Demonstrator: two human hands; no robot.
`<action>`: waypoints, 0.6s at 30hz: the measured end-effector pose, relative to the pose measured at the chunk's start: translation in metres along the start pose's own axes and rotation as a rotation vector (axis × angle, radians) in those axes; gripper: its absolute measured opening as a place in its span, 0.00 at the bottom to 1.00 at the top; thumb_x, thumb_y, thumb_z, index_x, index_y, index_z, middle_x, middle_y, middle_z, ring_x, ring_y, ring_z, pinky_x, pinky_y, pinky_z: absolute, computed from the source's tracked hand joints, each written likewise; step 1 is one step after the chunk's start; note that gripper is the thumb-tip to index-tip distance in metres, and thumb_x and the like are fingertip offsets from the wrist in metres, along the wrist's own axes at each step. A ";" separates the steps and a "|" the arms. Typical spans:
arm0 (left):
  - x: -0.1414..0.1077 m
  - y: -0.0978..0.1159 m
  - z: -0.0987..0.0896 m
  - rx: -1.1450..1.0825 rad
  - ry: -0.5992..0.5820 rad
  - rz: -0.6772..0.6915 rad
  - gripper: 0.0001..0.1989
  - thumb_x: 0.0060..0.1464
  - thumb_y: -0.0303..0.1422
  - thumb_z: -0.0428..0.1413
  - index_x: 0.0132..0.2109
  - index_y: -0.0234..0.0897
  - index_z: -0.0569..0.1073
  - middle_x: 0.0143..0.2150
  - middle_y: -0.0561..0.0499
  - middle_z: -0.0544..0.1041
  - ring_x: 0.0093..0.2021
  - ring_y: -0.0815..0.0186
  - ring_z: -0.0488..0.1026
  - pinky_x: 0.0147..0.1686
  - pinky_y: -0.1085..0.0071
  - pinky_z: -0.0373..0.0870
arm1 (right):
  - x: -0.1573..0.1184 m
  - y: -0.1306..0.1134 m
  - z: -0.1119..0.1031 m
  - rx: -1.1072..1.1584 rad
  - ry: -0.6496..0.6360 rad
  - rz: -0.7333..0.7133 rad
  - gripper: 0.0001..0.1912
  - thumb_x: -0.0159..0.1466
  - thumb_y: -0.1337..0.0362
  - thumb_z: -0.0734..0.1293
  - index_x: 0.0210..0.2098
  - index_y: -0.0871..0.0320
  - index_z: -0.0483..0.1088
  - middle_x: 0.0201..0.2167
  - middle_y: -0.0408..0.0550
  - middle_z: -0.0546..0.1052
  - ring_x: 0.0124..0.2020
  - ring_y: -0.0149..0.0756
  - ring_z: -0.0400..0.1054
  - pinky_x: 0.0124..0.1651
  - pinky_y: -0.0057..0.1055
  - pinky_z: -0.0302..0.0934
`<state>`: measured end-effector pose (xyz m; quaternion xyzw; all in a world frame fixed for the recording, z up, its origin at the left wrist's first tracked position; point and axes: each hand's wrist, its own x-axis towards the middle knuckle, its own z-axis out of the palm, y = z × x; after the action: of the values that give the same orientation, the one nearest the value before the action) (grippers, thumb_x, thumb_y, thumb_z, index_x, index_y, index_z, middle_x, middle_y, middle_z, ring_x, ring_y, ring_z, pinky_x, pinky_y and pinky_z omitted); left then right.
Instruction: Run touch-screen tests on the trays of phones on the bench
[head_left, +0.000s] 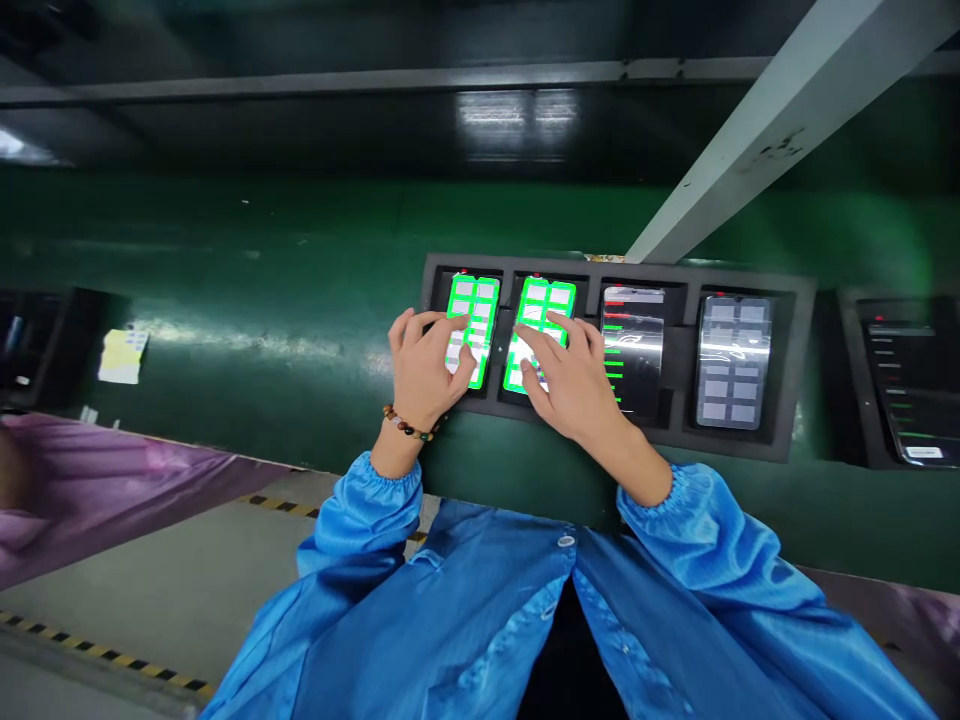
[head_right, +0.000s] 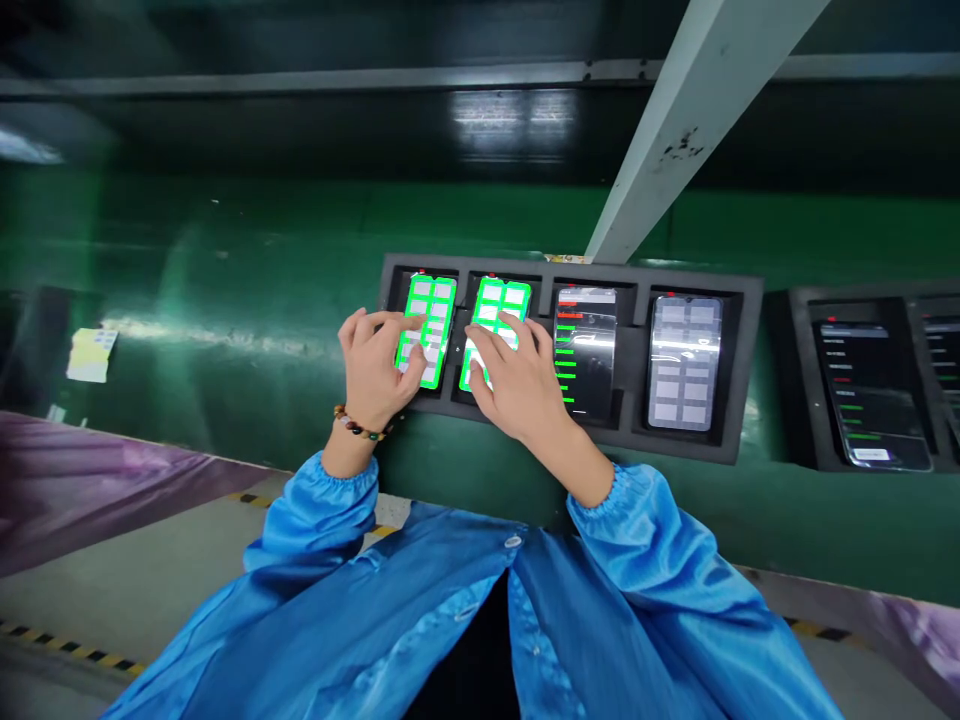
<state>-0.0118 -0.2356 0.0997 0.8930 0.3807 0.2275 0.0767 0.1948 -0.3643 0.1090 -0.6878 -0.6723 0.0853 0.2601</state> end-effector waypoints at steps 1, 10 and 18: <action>-0.003 -0.002 0.001 0.012 0.047 -0.052 0.15 0.66 0.35 0.53 0.57 0.44 0.77 0.52 0.48 0.86 0.59 0.50 0.77 0.74 0.42 0.58 | -0.005 0.002 -0.002 0.008 0.013 0.018 0.23 0.80 0.61 0.56 0.71 0.52 0.68 0.62 0.50 0.83 0.74 0.56 0.62 0.76 0.59 0.50; -0.009 -0.001 0.001 -0.027 0.039 -0.114 0.15 0.66 0.35 0.54 0.57 0.43 0.77 0.53 0.46 0.85 0.61 0.49 0.76 0.75 0.40 0.56 | -0.039 0.012 -0.015 0.009 0.085 0.109 0.21 0.78 0.63 0.60 0.68 0.50 0.69 0.56 0.50 0.85 0.72 0.56 0.65 0.71 0.58 0.54; -0.009 -0.002 -0.007 -0.067 -0.109 0.115 0.16 0.66 0.34 0.52 0.56 0.45 0.80 0.55 0.50 0.87 0.63 0.51 0.77 0.76 0.45 0.55 | -0.035 0.010 -0.013 -0.001 0.006 0.004 0.22 0.79 0.64 0.60 0.70 0.52 0.67 0.59 0.48 0.84 0.73 0.54 0.63 0.74 0.56 0.52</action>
<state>-0.0222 -0.2410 0.1020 0.9214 0.3162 0.1953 0.1140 0.2068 -0.4012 0.1068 -0.6895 -0.6703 0.0836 0.2615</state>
